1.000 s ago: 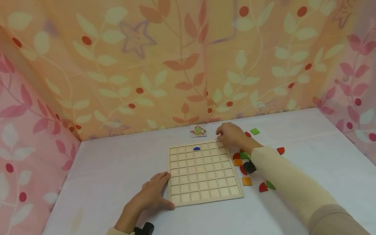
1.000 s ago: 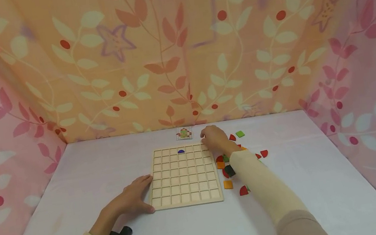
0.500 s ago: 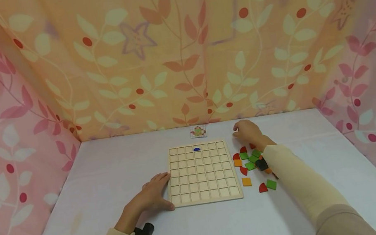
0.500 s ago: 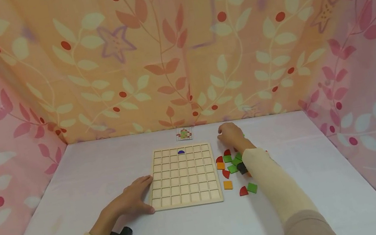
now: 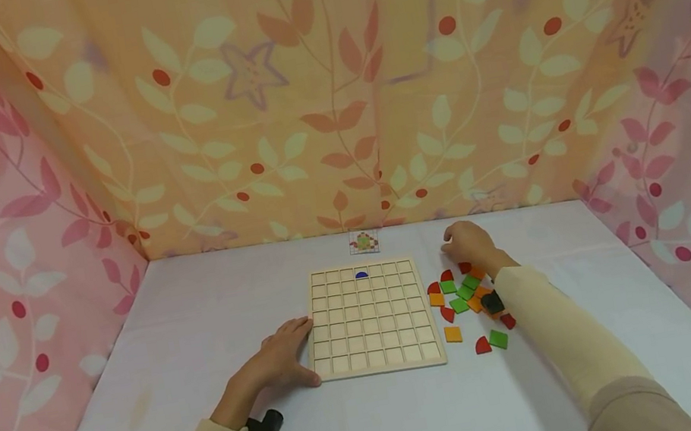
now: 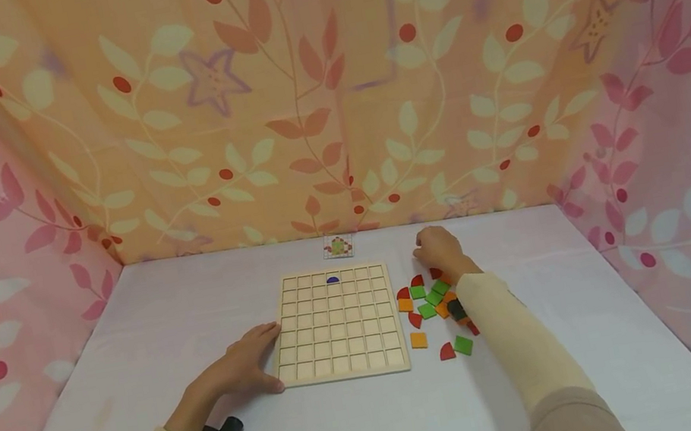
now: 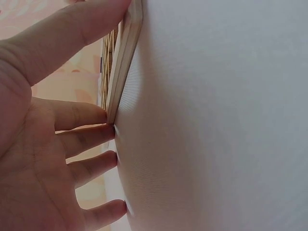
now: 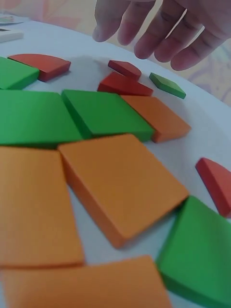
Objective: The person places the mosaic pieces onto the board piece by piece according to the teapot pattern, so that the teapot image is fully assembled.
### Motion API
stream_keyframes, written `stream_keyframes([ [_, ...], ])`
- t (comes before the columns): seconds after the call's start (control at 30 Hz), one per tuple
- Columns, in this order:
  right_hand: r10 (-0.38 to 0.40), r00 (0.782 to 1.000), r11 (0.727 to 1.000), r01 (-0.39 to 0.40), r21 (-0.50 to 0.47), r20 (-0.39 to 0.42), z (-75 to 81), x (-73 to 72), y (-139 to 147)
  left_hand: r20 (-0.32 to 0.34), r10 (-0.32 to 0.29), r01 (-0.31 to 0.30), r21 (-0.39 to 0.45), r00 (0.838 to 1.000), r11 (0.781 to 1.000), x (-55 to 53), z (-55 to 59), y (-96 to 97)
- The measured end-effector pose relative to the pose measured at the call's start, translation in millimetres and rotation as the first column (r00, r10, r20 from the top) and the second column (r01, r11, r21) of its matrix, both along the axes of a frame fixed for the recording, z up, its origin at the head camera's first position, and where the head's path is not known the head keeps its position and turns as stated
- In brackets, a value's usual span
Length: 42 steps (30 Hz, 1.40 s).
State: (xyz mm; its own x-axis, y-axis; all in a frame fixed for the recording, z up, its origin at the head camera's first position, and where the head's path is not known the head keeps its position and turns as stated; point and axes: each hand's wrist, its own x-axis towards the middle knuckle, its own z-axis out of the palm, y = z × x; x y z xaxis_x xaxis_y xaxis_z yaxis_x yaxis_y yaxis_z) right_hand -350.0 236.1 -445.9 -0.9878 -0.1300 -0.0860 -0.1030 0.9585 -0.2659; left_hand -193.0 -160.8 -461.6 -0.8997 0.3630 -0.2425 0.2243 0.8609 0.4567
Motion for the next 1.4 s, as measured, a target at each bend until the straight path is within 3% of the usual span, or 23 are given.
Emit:
stream_keyframes([
  [0.5, 0.001, 1.000, 1.000, 0.000, -0.013, 0.020, -2.2, 6.3, 10.7, -0.004, -0.002, 0.002, 0.015, 1.000, 1.000, 0.8, -0.3, -0.3],
  [1.0, 0.009, 0.999, 0.999, -0.008, -0.033, 0.043, -6.6, 3.2, 11.2, 0.001, 0.007, -0.007, 0.003, 1.000, 1.000, 0.0, -2.0, -0.2],
  [1.4, 0.007, 0.998, 1.000, -0.006, -0.027, 0.055, -0.2, 6.4, 10.4, -0.003, 0.003, -0.003, 0.011, 1.000, 1.000, -0.8, -2.4, -0.6],
])
